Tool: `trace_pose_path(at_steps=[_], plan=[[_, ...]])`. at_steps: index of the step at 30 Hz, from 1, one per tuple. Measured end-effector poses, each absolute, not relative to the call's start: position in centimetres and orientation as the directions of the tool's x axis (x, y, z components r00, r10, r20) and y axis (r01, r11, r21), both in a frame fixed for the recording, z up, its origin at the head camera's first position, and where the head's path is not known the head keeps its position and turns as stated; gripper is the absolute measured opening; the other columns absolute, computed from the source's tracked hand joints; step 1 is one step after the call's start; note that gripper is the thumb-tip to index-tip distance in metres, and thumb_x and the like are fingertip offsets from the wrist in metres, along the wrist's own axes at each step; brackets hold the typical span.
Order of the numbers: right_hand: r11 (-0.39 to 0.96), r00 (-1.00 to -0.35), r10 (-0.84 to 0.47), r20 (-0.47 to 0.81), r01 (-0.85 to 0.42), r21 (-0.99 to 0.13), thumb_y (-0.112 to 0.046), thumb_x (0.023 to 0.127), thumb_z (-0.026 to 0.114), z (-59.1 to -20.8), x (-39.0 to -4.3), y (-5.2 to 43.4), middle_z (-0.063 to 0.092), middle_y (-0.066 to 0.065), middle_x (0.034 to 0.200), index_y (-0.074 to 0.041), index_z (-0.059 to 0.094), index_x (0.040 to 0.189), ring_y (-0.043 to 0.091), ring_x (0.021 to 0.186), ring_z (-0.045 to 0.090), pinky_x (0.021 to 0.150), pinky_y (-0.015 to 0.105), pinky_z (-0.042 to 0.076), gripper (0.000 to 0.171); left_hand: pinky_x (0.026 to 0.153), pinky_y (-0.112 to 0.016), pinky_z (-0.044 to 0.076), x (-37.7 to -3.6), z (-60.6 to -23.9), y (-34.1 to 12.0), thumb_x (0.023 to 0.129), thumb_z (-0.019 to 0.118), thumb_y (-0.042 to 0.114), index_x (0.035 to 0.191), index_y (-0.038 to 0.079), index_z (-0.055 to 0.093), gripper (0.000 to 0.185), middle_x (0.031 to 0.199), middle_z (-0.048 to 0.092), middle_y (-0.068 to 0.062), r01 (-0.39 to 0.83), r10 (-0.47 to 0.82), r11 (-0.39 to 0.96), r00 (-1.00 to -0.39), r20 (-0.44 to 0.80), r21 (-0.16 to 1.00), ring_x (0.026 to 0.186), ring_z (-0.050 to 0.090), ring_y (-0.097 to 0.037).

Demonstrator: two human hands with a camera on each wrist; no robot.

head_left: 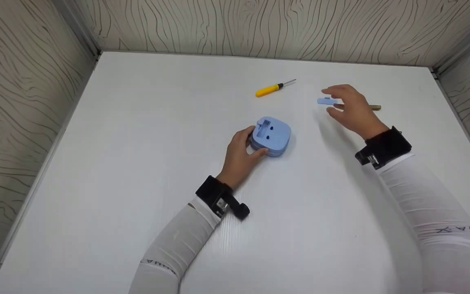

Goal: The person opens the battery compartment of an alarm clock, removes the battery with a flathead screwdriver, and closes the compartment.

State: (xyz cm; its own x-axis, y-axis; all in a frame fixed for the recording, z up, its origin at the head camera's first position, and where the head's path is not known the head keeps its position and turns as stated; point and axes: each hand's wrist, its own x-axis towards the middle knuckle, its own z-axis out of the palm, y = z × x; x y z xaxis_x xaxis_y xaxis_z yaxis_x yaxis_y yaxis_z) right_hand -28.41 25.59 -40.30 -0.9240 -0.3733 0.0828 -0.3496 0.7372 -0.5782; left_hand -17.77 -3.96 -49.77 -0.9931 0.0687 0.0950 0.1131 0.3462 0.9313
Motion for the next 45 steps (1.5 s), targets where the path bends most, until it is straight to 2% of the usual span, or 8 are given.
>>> trace_pose_path(at_steps=[12,17,22,28,33,45], plan=[[0.684,-0.868,-0.497,-0.022,-0.376,-0.625,0.004,0.089,0.074,-41.0,-26.7,22.2,0.037,0.016,0.153,-0.008,0.041,0.153,0.038,0.137,0.044,0.106,0.052,0.047,0.073,0.109,-0.014,0.036,-17.7,-50.0,-3.9,0.09,0.079,0.016,0.15,0.0,0.042,0.072,0.146,0.047,-0.016,0.112,0.062,0.35,-0.993,0.096,0.93,0.138,0.046,-0.02],[0.652,-0.822,-0.558,-0.114,-0.348,-0.674,-0.002,0.086,0.08,-41.4,-26.5,21.3,0.032,0.014,0.159,-0.008,0.034,0.157,0.038,0.144,0.036,0.111,0.052,0.042,0.086,0.109,-0.014,0.036,-17.7,-50.0,-3.9,0.09,0.079,0.015,0.15,0.0,0.042,0.073,0.146,0.047,-0.016,0.108,0.06,0.346,-0.994,0.093,0.932,0.138,0.046,-0.02],[0.666,-0.779,-0.599,-0.185,-0.356,-0.656,-0.009,0.084,0.084,-41.9,-26.3,20.3,0.028,0.016,0.162,-0.005,0.027,0.16,0.039,0.147,0.033,0.112,0.051,0.039,0.094,0.11,-0.015,0.036,-17.7,-50.1,-3.8,0.09,0.079,0.016,0.151,0.001,0.042,0.073,0.147,0.047,-0.016,0.107,0.062,0.355,-0.994,0.091,0.929,0.139,0.046,-0.021],[0.613,-0.706,-0.68,-0.197,-0.4,-0.682,-0.007,0.084,0.083,-42.4,-25.9,19.4,0.03,0.022,0.161,0.002,0.027,0.158,0.041,0.146,0.033,0.113,0.052,0.038,0.093,0.11,-0.016,0.037,-17.5,-50.0,-3.8,0.09,0.079,0.016,0.15,0.0,0.042,0.073,0.146,0.047,-0.016,0.123,0.072,0.35,-0.992,0.104,0.929,0.138,0.046,-0.021],[0.561,-0.672,-0.721,-0.171,-0.421,-0.712,-0.004,0.083,0.083,-42.4,-25.9,18.9,0.035,0.023,0.159,0.006,0.031,0.155,0.04,0.143,0.038,0.112,0.05,0.04,0.089,0.11,-0.016,0.036,-17.4,-49.7,-3.9,0.09,0.078,0.015,0.15,-0.001,0.041,0.072,0.145,0.047,-0.016,0.146,0.086,0.348,-0.989,0.123,0.926,0.138,0.046,-0.021],[0.552,-0.679,-0.716,-0.16,-0.411,-0.726,-0.002,0.082,0.083,-42.4,-26.0,18.6,0.042,0.024,0.153,0.007,0.038,0.152,0.039,0.139,0.043,0.111,0.049,0.042,0.083,0.11,-0.016,0.036,-17.6,-49.6,-4.1,0.091,0.078,0.017,0.151,0.001,0.041,0.072,0.147,0.046,-0.015,0.133,0.09,0.356,-0.99,0.108,0.925,0.138,0.046,-0.019]])
